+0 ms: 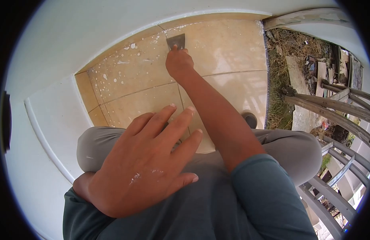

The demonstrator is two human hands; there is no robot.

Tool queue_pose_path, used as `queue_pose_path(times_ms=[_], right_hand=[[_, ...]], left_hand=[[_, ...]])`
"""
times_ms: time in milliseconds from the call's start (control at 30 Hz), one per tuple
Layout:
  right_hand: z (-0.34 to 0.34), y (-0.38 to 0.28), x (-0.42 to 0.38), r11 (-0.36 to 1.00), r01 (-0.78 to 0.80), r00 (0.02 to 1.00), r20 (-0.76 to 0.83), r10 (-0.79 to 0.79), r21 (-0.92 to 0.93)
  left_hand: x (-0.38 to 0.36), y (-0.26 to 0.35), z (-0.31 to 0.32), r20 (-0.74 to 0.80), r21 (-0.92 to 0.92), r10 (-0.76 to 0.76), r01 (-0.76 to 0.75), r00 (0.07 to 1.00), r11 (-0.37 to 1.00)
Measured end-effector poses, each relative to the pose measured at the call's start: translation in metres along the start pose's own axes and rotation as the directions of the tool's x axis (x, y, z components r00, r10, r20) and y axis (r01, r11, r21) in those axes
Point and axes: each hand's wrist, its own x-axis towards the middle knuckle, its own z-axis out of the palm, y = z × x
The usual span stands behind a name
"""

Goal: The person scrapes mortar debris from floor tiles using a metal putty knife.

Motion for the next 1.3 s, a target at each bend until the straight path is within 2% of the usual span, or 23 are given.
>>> queue_pose_path(times_ms=[67,167,267,367,467,567,667,767,867,967,1067,1167,1267,1300], right_hand=[[-0.025,-0.009,0.023,0.995,0.089,0.996,0.033,-0.087,-0.047],[-0.027,-0.011,0.012,0.991,0.077,0.996,0.049,-0.072,-0.113],[0.005,-0.003,0.019,0.997,-0.072,0.997,-0.035,0.071,-0.012],[-0.027,-0.010,0.027,0.998,0.057,0.998,0.019,-0.056,-0.027],[-0.039,-0.015,0.024,0.992,0.075,0.994,0.087,-0.066,-0.105],[-0.015,-0.005,-0.008,0.994,0.095,0.995,0.003,-0.095,-0.052],[-0.001,-0.009,-0.004,0.998,-0.035,0.999,-0.021,0.034,-0.051],[-0.023,-0.009,0.001,0.994,0.088,0.996,0.023,-0.086,-0.057],[-0.013,-0.006,-0.008,0.998,0.059,0.998,0.027,-0.058,-0.021],[-0.002,-0.010,0.002,0.999,0.038,0.997,-0.069,-0.039,-0.013],[-0.037,-0.020,0.022,0.988,0.128,0.992,0.020,-0.127,-0.088],[-0.028,-0.015,0.017,0.992,0.123,0.991,-0.055,-0.125,-0.034],[-0.012,-0.015,0.011,1.000,0.000,0.995,-0.102,0.003,0.026],[-0.015,-0.015,0.013,1.000,0.013,0.997,-0.074,-0.011,0.027]], left_hand=[[0.002,0.002,0.000,0.002,0.011,0.000,0.000,1.000,1.000],[-0.002,0.004,-0.002,0.010,-0.001,-0.008,0.008,1.000,1.000],[-0.004,0.004,0.000,-0.009,0.004,-0.012,0.012,1.000,1.000],[-0.004,0.007,0.003,-0.002,0.028,-0.003,0.003,1.000,1.000],[-0.005,0.008,0.001,-0.014,0.036,-0.015,0.015,1.000,0.999],[-0.007,0.007,0.001,-0.028,0.021,-0.014,0.014,1.000,1.000],[-0.005,0.007,0.002,-0.021,0.031,-0.001,0.002,1.000,1.000],[-0.006,0.007,0.003,-0.015,0.048,-0.007,0.008,1.000,0.999],[-0.010,0.007,0.000,-0.019,0.029,-0.023,0.024,1.000,0.999],[-0.009,0.007,0.000,-0.007,0.034,-0.023,0.024,1.000,0.999],[-0.006,0.009,-0.001,-0.005,0.053,-0.027,0.027,1.000,0.998],[-0.009,0.008,-0.005,0.004,0.048,-0.033,0.033,0.999,0.998],[-0.010,0.007,-0.004,-0.009,0.033,-0.032,0.032,0.999,0.999],[-0.009,0.007,-0.004,-0.002,0.043,-0.026,0.026,1.000,0.999]])
